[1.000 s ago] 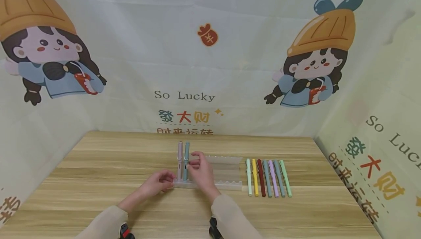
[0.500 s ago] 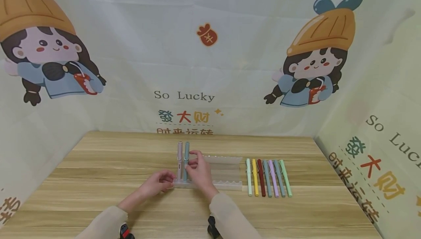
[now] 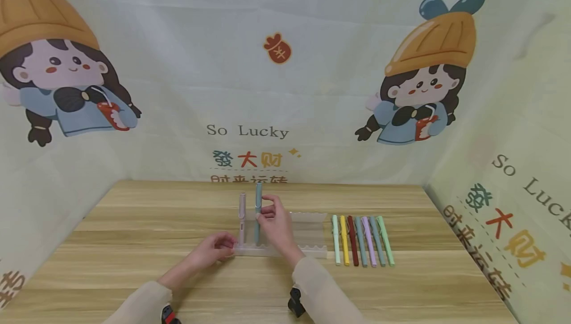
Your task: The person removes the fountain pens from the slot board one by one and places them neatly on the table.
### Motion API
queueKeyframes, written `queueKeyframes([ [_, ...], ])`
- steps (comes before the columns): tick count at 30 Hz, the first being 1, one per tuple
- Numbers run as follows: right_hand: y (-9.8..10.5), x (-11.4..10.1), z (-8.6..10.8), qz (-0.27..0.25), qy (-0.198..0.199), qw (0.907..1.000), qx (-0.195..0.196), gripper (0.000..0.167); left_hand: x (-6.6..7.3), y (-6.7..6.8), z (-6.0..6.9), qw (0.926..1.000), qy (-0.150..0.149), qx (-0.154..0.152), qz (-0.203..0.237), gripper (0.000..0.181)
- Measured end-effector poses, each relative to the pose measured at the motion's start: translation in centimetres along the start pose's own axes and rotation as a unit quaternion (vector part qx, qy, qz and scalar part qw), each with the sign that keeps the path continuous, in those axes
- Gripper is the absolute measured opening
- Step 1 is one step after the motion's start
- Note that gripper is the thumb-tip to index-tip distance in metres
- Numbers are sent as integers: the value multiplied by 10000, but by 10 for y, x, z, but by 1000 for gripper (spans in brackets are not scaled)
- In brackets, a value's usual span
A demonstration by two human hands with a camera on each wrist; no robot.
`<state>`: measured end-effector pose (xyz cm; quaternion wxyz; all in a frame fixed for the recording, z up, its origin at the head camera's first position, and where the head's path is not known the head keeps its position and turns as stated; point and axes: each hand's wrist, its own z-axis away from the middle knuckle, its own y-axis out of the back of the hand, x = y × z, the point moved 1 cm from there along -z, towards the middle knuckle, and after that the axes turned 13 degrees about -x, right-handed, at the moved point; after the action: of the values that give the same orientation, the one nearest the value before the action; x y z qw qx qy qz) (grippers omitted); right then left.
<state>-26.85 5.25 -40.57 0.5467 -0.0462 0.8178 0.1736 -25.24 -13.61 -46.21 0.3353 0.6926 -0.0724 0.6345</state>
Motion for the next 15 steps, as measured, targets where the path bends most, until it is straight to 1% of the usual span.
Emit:
queueKeyframes([
  [2,5,5,0,22,-88,10000,8,40,1,0,0,10000,-29,3,-31,18],
  [6,15,17,1,153,-122,9998,-14,41,0,0,1,10000,-56,14,9,18],
  [9,23,20,5,275,-132,9995,-78,42,0,0,0,10000,-49,24,2,18],
  [12,31,17,10,423,-280,9986,-161,40,1,-1,0,10000,-47,30,18,18],
  [15,38,4,18,537,-419,9975,-212,40,3,-1,1,10000,-47,27,53,19],
])
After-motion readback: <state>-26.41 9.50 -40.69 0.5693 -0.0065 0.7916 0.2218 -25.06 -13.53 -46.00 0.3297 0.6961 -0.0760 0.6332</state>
